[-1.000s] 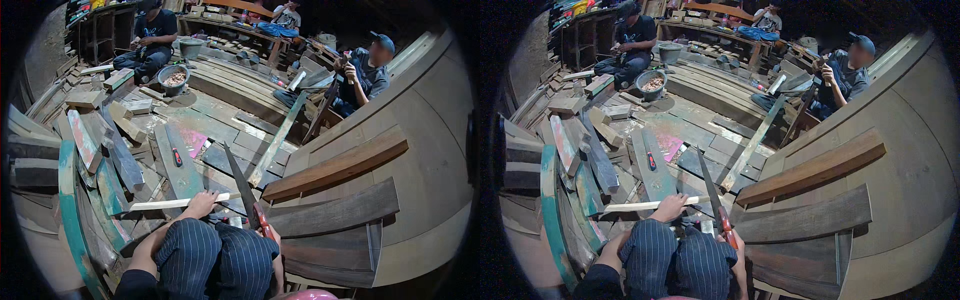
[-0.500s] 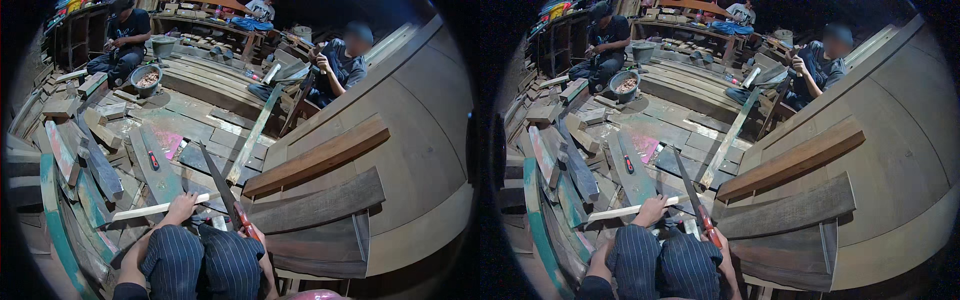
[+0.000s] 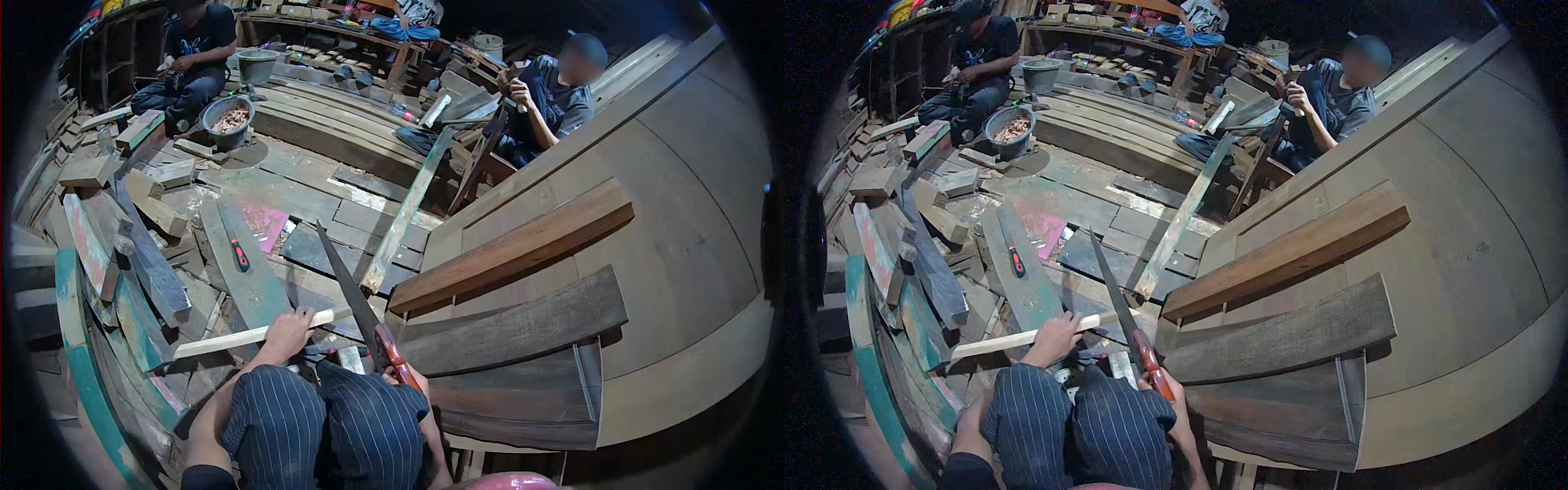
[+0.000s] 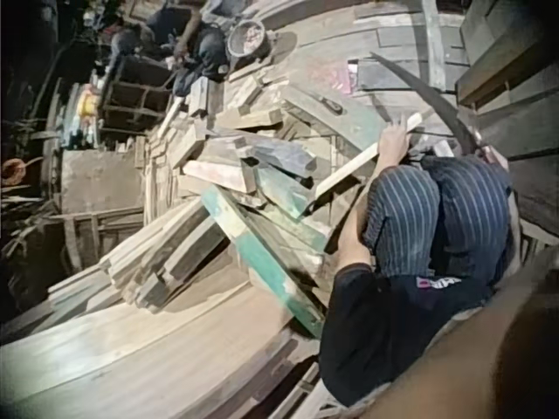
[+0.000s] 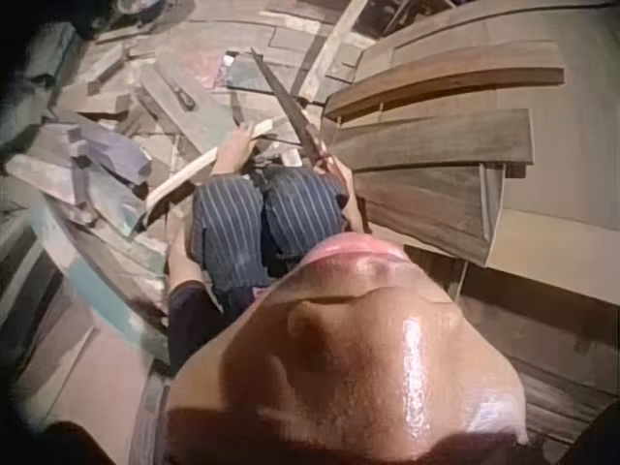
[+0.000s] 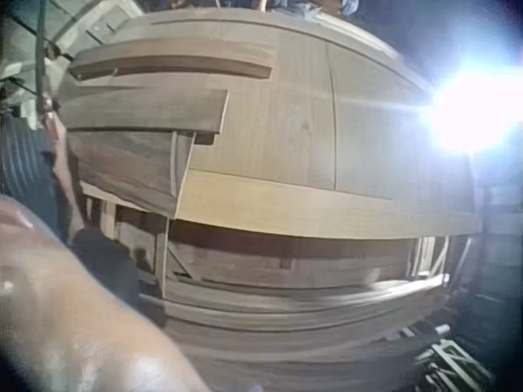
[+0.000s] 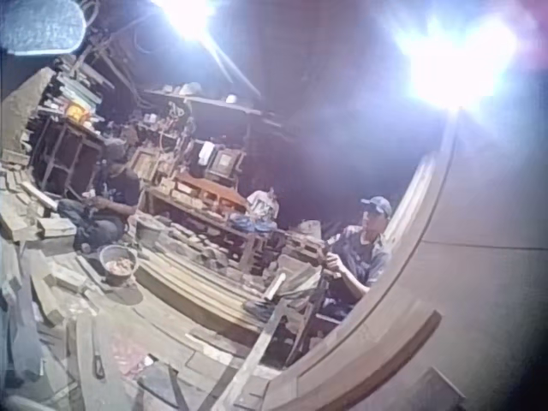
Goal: The person cuts wooden planks using a hand saw, holding and repositioning the wood pieces by hand while sawing them.
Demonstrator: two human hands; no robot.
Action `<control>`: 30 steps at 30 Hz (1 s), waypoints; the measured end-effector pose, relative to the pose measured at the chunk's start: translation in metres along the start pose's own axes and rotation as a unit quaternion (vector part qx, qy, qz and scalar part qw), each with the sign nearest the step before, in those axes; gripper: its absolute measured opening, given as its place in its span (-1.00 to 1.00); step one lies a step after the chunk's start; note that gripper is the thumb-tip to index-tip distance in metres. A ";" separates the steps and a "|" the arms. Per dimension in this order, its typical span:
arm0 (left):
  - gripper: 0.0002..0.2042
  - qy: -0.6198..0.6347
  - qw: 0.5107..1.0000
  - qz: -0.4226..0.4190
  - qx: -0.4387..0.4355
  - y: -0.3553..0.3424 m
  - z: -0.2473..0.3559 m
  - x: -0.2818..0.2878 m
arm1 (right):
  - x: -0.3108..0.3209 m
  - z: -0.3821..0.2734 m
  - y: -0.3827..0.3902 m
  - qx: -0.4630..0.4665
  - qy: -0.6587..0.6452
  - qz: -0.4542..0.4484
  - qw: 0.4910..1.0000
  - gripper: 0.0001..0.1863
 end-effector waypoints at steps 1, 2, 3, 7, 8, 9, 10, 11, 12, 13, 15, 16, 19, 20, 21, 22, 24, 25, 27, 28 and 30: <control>-0.57 -0.003 1.000 -0.002 0.000 -0.001 0.000 0.000 | 0.000 -0.001 0.001 0.000 -0.006 0.001 1.000 -0.84; -0.58 -0.005 1.000 -0.003 0.000 0.000 -0.001 -0.001 | 0.000 -0.003 0.001 0.000 -0.012 0.001 1.000 -0.85; -0.60 -0.004 1.000 0.014 -0.018 -0.001 -0.003 -0.002 | -0.002 -0.004 0.000 0.006 -0.016 0.004 1.000 -0.84; -0.60 -0.002 1.000 0.014 -0.020 0.003 -0.004 -0.003 | -0.001 -0.003 0.002 0.010 0.004 0.004 1.000 -0.83; -0.58 -0.005 1.000 0.009 -0.016 0.004 -0.003 -0.002 | -0.001 -0.002 0.003 -0.004 -0.015 -0.001 1.000 -0.83; -0.57 -0.009 1.000 0.006 -0.013 0.003 -0.002 -0.002 | 0.000 -0.001 0.002 -0.016 -0.034 -0.005 0.999 -0.83; -0.57 -0.008 1.000 0.005 -0.014 0.003 -0.002 -0.002 | -0.001 0.000 0.003 -0.016 -0.034 -0.004 0.999 -0.83; -0.56 -0.005 1.000 0.002 -0.014 0.002 -0.002 -0.003 | -0.001 0.001 0.003 -0.009 -0.036 0.002 0.999 -0.83; -0.54 -0.003 1.000 -0.001 -0.011 0.004 -0.002 -0.003 | -0.003 0.001 0.004 -0.003 -0.040 0.005 0.999 -0.84; -0.54 -0.004 1.000 -0.002 -0.010 0.004 -0.002 -0.003 | -0.003 0.000 0.004 -0.004 -0.041 0.004 0.999 -0.84; -0.53 -0.016 1.000 0.004 -0.013 0.004 -0.002 -0.002 | -0.003 -0.001 0.004 -0.024 -0.049 0.007 0.998 -0.83; -0.53 -0.016 1.000 0.003 -0.013 0.003 -0.001 -0.002 | -0.002 0.001 0.003 -0.026 -0.050 0.007 0.998 -0.83; -0.54 -0.019 0.999 -0.029 0.004 0.001 -0.002 -0.002 | -0.003 -0.001 0.003 -0.031 -0.032 0.013 0.999 -0.83; -0.54 -0.019 1.000 -0.008 -0.005 0.003 -0.004 -0.005 | -0.004 -0.004 0.003 -0.028 -0.021 0.018 0.999 -0.83; -0.54 -0.020 1.000 0.011 -0.014 0.003 -0.004 -0.005 | -0.003 -0.006 0.003 -0.027 -0.011 0.023 0.999 -0.83; -0.54 -0.020 1.000 0.010 -0.014 0.002 -0.004 -0.004 | -0.001 -0.004 0.002 -0.027 -0.012 0.023 0.999 -0.83; -0.54 -0.016 1.000 0.002 -0.004 0.002 -0.003 -0.002 | 0.001 0.002 0.001 -0.023 -0.013 -0.002 1.000 -0.81; -0.54 -0.016 1.000 0.000 -0.003 0.005 -0.002 -0.003 | 0.001 0.004 0.004 -0.026 -0.014 -0.003 1.000 -0.81; -0.56 -0.008 1.000 -0.016 0.007 0.003 -0.001 -0.004 | 0.001 0.004 0.004 0.001 -0.004 0.001 1.000 -0.81; -0.56 -0.006 1.000 0.004 -0.008 0.004 -0.002 -0.007 | 0.000 0.004 0.001 0.004 -0.004 0.000 1.000 -0.81; -0.56 -0.007 1.000 0.008 -0.007 0.001 -0.003 -0.008 | -0.001 0.007 0.001 0.001 -0.030 0.029 0.999 -0.81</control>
Point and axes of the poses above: each hand's wrist, its own y-axis away from the middle knuckle, its own x-axis out of the back of the hand, z = x × y, the point moved 3 cm from there along -y, towards the middle knuckle, and after that the axes turned 6 degrees about y, right-handed, at the moved point
